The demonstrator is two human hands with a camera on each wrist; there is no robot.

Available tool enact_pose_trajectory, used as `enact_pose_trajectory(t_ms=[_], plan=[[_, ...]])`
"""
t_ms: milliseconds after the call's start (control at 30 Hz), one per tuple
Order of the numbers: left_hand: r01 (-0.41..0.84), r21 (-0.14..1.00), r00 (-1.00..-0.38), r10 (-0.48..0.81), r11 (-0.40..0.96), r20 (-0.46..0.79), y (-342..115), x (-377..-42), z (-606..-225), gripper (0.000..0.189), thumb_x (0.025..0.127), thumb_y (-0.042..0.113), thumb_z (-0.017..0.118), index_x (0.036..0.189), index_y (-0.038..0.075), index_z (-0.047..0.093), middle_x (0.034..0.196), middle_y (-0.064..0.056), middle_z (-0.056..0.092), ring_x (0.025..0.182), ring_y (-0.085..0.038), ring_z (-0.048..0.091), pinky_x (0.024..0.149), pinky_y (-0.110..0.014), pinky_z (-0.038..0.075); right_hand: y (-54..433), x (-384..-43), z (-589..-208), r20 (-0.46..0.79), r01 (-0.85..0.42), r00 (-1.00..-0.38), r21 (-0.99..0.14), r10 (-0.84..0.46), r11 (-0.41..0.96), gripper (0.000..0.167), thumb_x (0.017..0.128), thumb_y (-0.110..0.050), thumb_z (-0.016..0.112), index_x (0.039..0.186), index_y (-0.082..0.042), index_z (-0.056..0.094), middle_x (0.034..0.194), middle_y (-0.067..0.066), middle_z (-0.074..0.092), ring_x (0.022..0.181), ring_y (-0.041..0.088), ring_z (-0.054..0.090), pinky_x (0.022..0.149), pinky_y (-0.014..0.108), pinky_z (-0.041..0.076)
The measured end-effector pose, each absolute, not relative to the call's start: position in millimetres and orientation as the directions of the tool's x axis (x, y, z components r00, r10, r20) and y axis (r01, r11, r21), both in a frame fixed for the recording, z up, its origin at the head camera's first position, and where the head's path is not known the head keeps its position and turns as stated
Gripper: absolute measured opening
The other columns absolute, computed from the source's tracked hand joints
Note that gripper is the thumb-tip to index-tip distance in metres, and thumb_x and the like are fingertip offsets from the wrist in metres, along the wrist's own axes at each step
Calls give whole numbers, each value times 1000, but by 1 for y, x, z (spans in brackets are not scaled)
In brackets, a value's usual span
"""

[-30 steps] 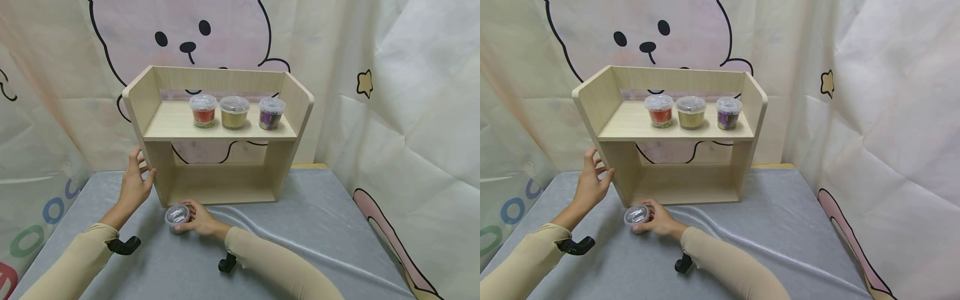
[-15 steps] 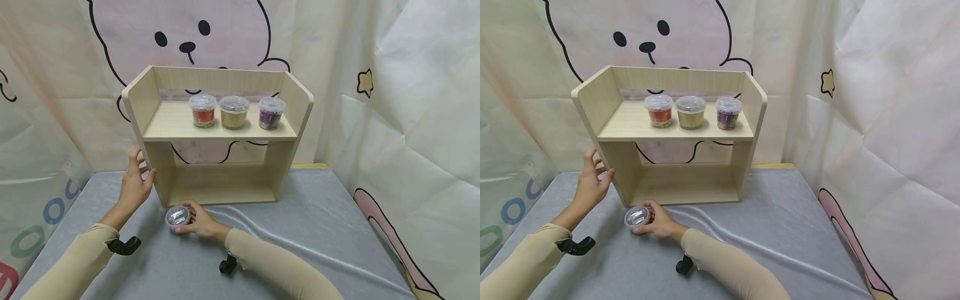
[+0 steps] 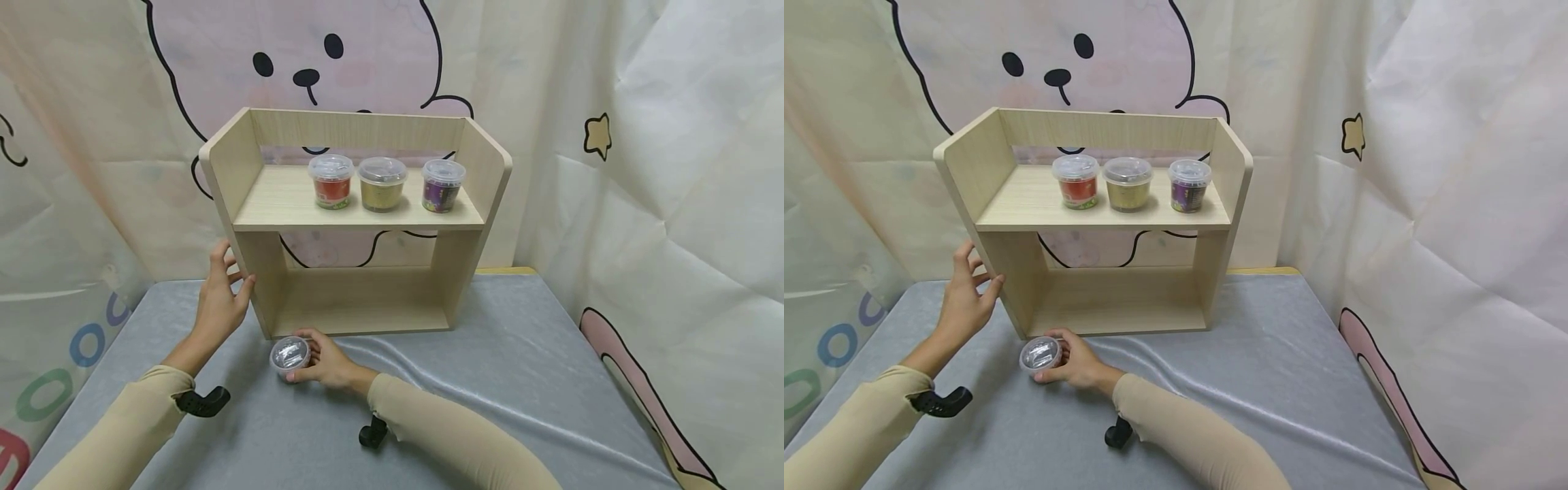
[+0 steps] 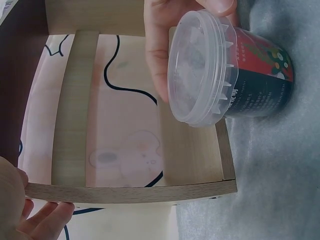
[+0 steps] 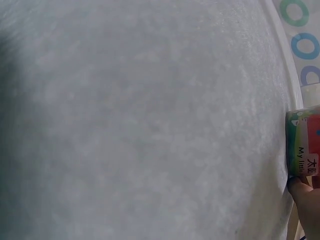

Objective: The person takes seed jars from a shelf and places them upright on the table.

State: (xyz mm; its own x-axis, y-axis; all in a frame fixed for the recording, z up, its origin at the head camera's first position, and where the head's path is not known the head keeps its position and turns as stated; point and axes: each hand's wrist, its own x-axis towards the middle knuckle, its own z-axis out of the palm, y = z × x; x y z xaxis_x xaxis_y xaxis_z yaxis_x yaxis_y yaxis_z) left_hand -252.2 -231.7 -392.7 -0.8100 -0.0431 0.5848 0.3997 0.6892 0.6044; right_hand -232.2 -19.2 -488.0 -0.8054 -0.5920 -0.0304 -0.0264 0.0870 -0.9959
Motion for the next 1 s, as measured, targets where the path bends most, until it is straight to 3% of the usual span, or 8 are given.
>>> enact_pose_trajectory(t_ms=[200, 333, 633, 767, 1000], plan=[[396, 605, -812, -44, 691, 582, -231, -253, -393, 78, 96, -6, 59, 155, 19, 16, 137, -37, 53, 109, -59, 64, 77, -68, 56, -16, -233, -485, -26, -33, -802, -996, -597, 88, 76, 81, 11, 76, 148, -1, 41, 136, 17, 61, 118, 10, 61, 100, 19, 52], [400, 603, -808, -45, 690, 588, -231, -253, -393, 77, 96, -6, 60, 154, 19, 16, 137, -37, 53, 109, -59, 64, 77, -68, 56, -13, -235, -480, -3, -48, -803, -997, -596, 69, 75, 83, 10, 74, 149, 2, 39, 140, 24, 59, 124, 19, 62, 104, 23, 51], [395, 610, -812, -50, 687, 582, -233, -254, -394, 77, 96, -5, 59, 154, 19, 16, 138, -36, 53, 108, -58, 64, 77, -68, 56, 2, -240, -460, 23, -93, -799, -992, -601, 86, 66, 90, -3, 70, 150, 0, 40, 151, 29, 46, 143, 39, 46, 121, 45, 38], [393, 612, -812, -53, 687, 581, -232, -254, -394, 76, 96, -5, 59, 154, 19, 16, 137, -36, 53, 109, -59, 64, 79, -68, 56, 9, -241, -449, 34, -123, -801, -987, -598, 108, 65, 91, -6, 70, 149, -4, 42, 153, 27, 44, 144, 42, 43, 120, 51, 38], [395, 617, -814, -53, 681, 579, -232, -254, -394, 77, 96, -6, 60, 154, 20, 17, 137, -36, 53, 109, -59, 64, 82, -67, 56, 19, -240, -429, 24, -127, -787, -984, -617, 125, 63, 94, -10, 68, 151, -9, 41, 156, 15, 44, 148, 37, 40, 123, 49, 35]])
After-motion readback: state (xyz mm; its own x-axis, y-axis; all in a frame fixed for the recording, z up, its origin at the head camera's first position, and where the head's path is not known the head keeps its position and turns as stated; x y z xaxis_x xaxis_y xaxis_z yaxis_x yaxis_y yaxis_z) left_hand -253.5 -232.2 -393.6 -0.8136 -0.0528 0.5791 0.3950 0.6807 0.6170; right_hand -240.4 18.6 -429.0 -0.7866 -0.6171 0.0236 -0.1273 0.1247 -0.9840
